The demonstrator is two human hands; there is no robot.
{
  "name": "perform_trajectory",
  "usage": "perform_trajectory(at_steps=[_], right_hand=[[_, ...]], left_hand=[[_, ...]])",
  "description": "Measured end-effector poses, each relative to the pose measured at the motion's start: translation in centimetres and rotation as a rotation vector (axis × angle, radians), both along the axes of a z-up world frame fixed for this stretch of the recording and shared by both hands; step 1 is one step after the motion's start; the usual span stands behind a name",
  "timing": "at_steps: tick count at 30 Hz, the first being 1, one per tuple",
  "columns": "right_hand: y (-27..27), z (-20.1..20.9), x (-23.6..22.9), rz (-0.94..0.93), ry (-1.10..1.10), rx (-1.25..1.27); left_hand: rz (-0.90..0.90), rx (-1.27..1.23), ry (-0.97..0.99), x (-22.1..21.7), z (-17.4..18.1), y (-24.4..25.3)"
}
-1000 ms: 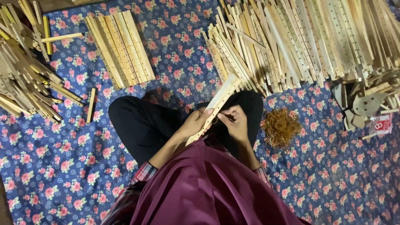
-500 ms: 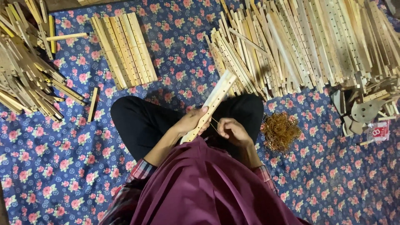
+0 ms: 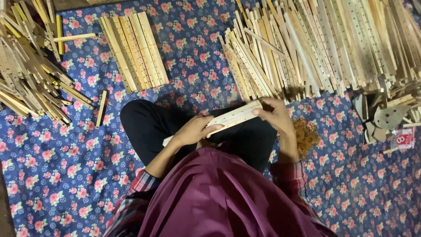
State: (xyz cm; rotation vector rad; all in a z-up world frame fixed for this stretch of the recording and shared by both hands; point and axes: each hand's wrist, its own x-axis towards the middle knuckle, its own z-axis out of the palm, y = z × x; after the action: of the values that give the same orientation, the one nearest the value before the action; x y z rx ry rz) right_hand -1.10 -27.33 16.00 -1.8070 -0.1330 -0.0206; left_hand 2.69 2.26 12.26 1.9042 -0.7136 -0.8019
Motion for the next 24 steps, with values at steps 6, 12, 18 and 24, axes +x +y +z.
perform_trajectory(at_steps=[6,12,18,24], right_hand=[[6.1,3.5,-1.7,-0.032,0.204,0.086],[8.6,-4.9,-4.9,0.192,-0.236,0.093],[4.2,-10.5,-2.4,-0.330,-0.080,1.626],[4.9,-3.5,0.6,-0.575,-0.299,0.677]], left_hand=[[0.232,-0.169,0.201,-1.2,-2.8,-1.6],[0.648,-0.390,0.459,1.5,-6.7,-2.9],[0.579,-0.561,0.362,0.1,-6.8,-5.6],[0.187,-0.358,0.107,-0.6,-2.7,-3.2]])
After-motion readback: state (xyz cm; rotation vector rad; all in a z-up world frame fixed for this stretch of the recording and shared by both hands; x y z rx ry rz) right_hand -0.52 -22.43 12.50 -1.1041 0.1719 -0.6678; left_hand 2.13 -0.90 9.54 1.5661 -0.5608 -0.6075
